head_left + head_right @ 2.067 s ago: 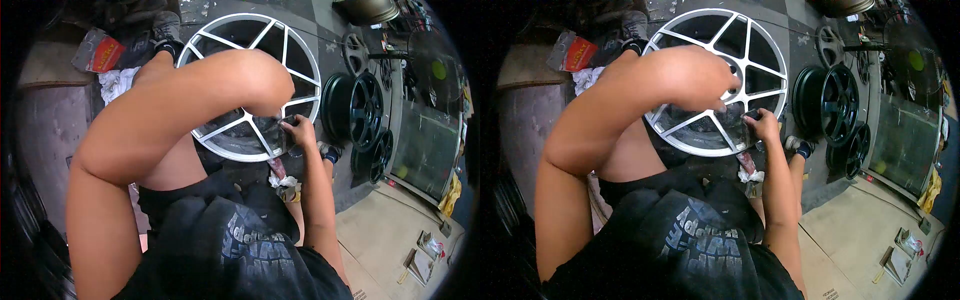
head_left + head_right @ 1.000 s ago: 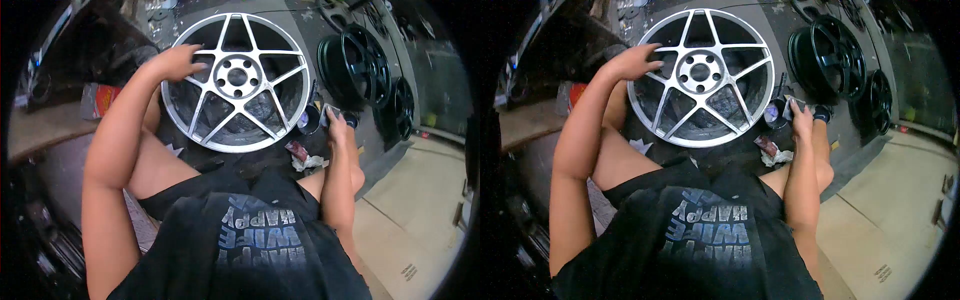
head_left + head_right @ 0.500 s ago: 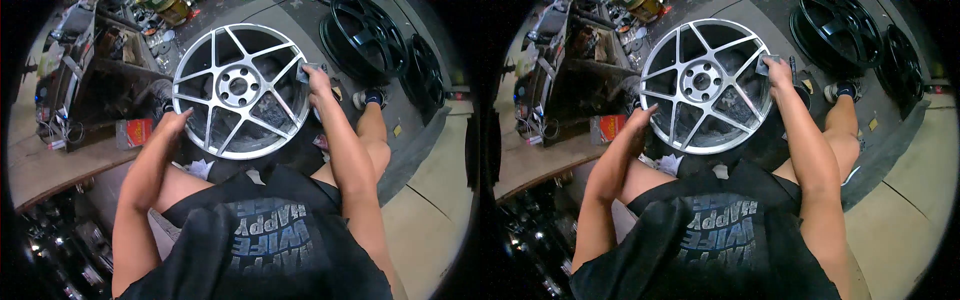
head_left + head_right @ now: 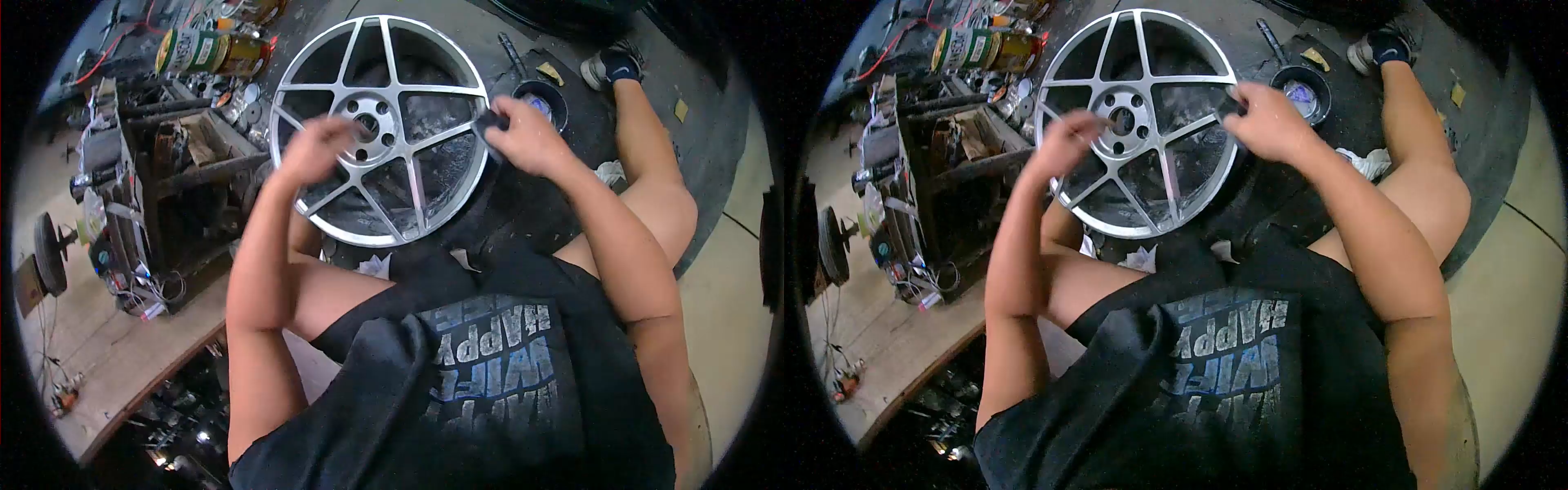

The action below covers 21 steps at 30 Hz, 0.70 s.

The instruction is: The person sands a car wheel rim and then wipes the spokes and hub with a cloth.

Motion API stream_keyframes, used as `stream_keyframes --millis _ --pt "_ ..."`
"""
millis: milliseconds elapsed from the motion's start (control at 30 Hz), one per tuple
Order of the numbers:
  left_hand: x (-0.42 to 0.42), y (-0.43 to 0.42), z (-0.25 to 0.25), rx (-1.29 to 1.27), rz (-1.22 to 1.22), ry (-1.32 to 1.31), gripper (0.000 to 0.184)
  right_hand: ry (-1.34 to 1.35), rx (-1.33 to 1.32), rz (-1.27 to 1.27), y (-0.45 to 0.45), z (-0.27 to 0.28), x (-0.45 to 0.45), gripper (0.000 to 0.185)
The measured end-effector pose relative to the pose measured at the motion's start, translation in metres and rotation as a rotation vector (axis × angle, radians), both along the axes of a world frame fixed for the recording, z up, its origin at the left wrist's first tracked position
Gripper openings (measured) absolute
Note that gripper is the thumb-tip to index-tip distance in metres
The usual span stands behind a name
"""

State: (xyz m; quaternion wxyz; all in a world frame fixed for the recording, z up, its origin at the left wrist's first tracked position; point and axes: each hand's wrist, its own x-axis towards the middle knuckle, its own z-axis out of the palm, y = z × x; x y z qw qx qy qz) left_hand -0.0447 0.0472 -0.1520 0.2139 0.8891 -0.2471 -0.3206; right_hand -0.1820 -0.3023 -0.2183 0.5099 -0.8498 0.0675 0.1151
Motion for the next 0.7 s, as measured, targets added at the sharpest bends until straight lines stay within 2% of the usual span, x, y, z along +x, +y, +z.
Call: stream_keyframes --millis 33,100,167,200,233,267,367,500,567,600,667,700 --pt "-0.024 -0.03 0.008 0.093 -0.211 0.092 0.03 -0.157 -0.085 -0.035 -0.005 -0.001 0.009 0.023" --pt "-0.063 -0.057 0.001 0.196 -0.481 0.119 0.048 -0.153 0.071 -0.088 -0.016 0.007 0.025 0.02" --pt "-0.081 -0.069 -0.01 0.425 -0.505 0.039 0.058 -0.183 0.117 -0.146 -0.022 -0.002 0.034 0.017" --pt "-0.077 -0.068 -0.017 0.435 -0.512 0.05 0.058 -0.186 0.121 -0.15 -0.024 -0.004 0.034 0.025" --pt "-0.069 -0.067 -0.026 0.48 -0.556 -0.095 0.06 -0.188 0.126 -0.156 -0.025 -0.003 0.033 0.033" --pt "-0.064 -0.065 -0.033 0.52 -0.6 -0.245 0.062 -0.18 0.137 -0.166 -0.024 0.0 0.032 0.033" --pt "-0.067 -0.064 -0.04 0.547 -0.625 -0.206 0.065 -0.222 0.085 -0.147 -0.017 0.005 0.026 0.035" --pt "-0.086 -0.071 -0.025 0.624 -0.769 -0.223 0.057 -0.353 0.0 -0.174 -0.015 0.011 0.02 0.035" --pt "-0.1 -0.074 -0.019 0.625 -0.789 -0.176 0.055 -0.022 0.012 -0.13 -0.021 0.024 0.022 0.038" --pt "-0.106 -0.075 -0.017 0.623 -0.808 -0.13 0.052 -0.022 0.013 -0.13 -0.021 0.016 0.022 0.038" --pt "-0.12 -0.073 -0.017 0.642 -0.83 -0.135 0.051 -0.33 0.007 -0.191 -0.022 -0.009 0.024 0.035" --pt "-0.127 -0.072 -0.017 0.66 -0.853 -0.138 0.049 -0.326 0.006 -0.193 -0.024 -0.003 0.025 0.035"
